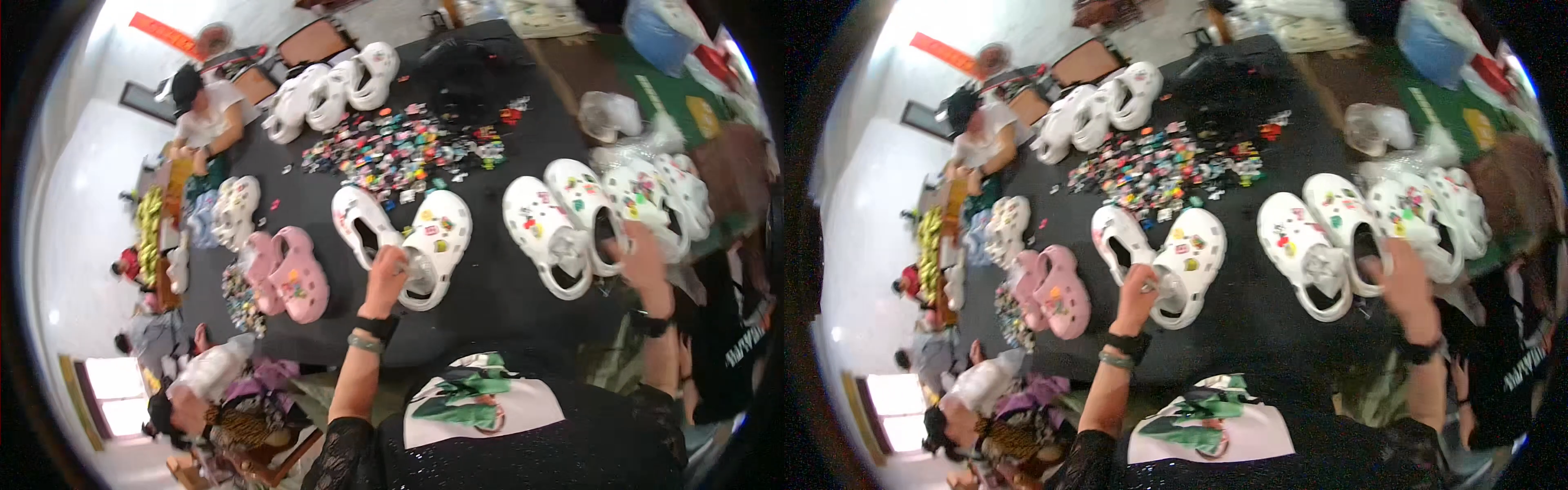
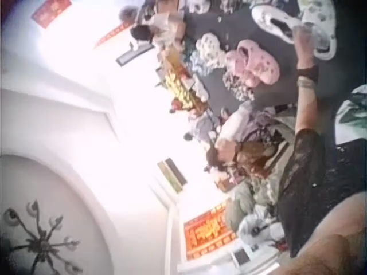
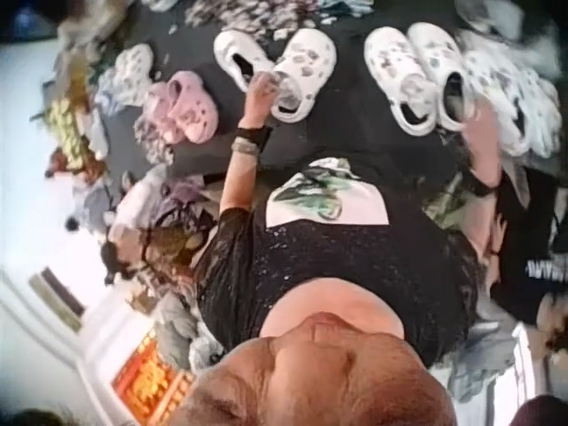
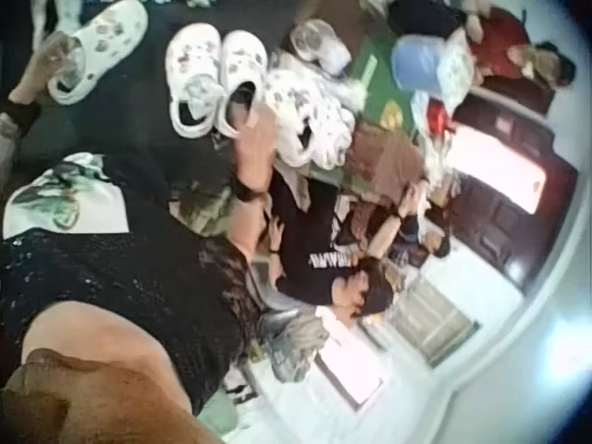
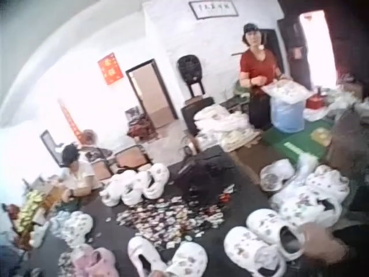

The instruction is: The recorder and other workers attach decorative charms to shoes and pack them into plastic bags at a communal work table.

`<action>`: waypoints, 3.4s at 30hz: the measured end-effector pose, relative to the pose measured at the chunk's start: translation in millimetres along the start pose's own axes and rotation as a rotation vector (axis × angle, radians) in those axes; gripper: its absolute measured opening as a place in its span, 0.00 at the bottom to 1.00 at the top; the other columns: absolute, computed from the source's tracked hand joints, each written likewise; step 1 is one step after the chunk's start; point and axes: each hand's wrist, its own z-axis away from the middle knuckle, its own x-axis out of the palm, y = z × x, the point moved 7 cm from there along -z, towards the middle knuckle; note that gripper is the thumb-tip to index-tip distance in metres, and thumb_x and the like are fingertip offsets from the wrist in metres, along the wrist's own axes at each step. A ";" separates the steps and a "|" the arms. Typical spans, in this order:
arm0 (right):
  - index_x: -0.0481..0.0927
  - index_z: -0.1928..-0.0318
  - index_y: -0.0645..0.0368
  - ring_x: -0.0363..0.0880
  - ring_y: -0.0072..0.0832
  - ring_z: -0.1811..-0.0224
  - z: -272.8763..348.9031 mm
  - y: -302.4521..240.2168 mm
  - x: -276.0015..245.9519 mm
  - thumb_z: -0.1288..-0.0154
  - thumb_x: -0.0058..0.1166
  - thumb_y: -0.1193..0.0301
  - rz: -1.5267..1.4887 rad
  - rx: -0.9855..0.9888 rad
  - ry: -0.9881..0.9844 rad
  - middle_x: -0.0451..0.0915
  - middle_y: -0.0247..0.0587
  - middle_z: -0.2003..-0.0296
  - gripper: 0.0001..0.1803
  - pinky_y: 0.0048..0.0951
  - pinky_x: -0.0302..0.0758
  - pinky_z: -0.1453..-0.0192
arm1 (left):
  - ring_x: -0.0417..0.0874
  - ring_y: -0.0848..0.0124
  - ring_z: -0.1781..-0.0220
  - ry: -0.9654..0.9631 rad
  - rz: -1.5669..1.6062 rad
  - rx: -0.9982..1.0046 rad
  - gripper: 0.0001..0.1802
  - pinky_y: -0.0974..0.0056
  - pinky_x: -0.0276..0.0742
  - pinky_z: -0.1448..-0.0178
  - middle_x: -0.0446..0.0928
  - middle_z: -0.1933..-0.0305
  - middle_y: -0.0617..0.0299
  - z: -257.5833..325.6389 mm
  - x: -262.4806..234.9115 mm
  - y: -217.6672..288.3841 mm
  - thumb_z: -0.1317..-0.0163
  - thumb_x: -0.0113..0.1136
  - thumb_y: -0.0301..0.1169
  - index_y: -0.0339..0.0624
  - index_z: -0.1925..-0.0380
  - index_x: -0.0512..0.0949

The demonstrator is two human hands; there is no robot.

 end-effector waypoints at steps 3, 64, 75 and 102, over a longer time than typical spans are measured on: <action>0.71 0.56 0.66 0.70 0.48 0.55 -0.7 -54.6 55.7 0.57 0.63 0.66 0.105 -0.082 -0.177 0.72 0.54 0.61 0.27 0.44 0.67 0.49 | 0.73 0.59 0.62 0.011 -0.042 0.035 0.15 0.64 0.69 0.56 0.69 0.67 0.56 2.8 -1.4 1.8 0.62 0.55 0.13 0.36 0.71 0.69; 0.55 0.38 0.75 0.49 0.54 0.32 -77.7 319.0 -90.6 0.50 0.50 0.36 0.147 0.732 -0.262 0.54 0.67 0.37 0.56 0.43 0.48 0.30 | 0.65 0.60 0.69 0.168 -0.092 -0.041 0.14 0.64 0.64 0.59 0.60 0.75 0.58 2.8 6.4 2.4 0.68 0.51 0.16 0.37 0.78 0.62; 0.78 0.61 0.63 0.74 0.49 0.51 -66.3 315.3 -118.8 0.34 0.38 0.58 0.370 0.242 0.003 0.78 0.54 0.58 0.21 0.46 0.69 0.49 | 0.68 0.58 0.68 0.264 0.104 -0.092 0.13 0.61 0.66 0.61 0.64 0.73 0.57 10.7 2.9 -9.8 0.67 0.53 0.17 0.37 0.77 0.64; 0.58 0.37 0.70 0.56 0.50 0.34 -26.0 231.6 -60.1 0.37 0.48 0.56 0.606 0.515 -0.259 0.59 0.60 0.37 0.36 0.39 0.56 0.32 | 0.78 0.78 0.61 0.285 0.510 -0.118 0.12 0.71 0.77 0.61 0.77 0.62 0.63 61.8 -82.7 -34.5 0.42 0.59 0.23 0.37 0.56 0.76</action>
